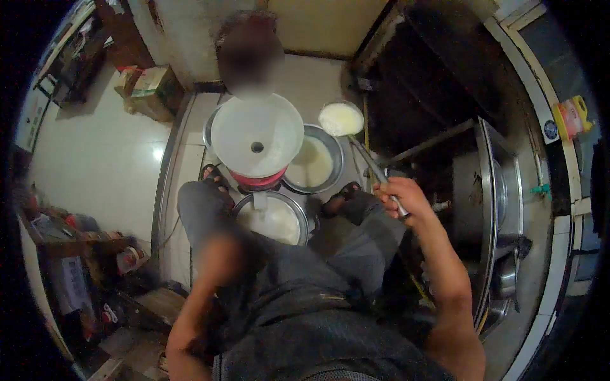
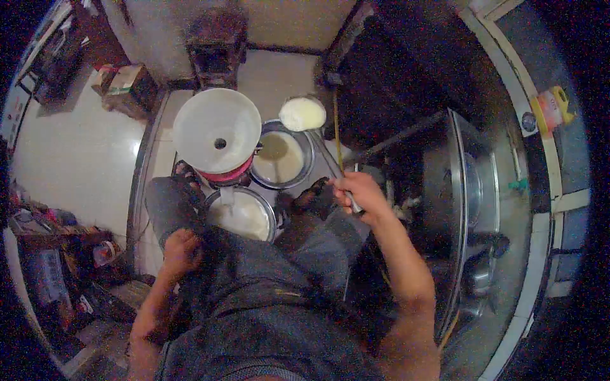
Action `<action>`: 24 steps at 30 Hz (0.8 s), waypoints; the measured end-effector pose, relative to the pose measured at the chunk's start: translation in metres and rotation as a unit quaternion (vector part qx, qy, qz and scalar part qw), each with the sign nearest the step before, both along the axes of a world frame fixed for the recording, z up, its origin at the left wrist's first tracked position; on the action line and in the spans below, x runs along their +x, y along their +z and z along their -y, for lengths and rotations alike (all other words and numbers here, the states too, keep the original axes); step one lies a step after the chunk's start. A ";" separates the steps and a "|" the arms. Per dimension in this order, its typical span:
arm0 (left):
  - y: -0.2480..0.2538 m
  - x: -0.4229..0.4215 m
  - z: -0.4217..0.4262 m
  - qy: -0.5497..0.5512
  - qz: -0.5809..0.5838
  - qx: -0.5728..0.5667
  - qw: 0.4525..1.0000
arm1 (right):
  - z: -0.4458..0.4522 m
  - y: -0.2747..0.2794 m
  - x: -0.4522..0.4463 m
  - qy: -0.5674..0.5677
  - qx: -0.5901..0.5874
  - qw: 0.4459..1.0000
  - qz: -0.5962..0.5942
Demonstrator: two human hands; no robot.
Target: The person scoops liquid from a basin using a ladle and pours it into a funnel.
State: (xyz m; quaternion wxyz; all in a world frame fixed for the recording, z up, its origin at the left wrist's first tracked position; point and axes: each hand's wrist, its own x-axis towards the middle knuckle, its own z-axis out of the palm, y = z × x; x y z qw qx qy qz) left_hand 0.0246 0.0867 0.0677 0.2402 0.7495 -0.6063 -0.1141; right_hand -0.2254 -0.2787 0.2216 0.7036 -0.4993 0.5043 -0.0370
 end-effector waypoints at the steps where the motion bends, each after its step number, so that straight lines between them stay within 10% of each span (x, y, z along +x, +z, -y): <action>1: -0.003 0.000 -0.002 -0.008 0.015 0.032 0.999 | -0.003 0.015 0.001 0.009 -0.019 1.000 -0.004; 24: -0.025 -0.003 -0.007 0.036 0.003 0.106 0.994 | -0.079 0.043 0.035 0.132 -0.008 0.991 0.021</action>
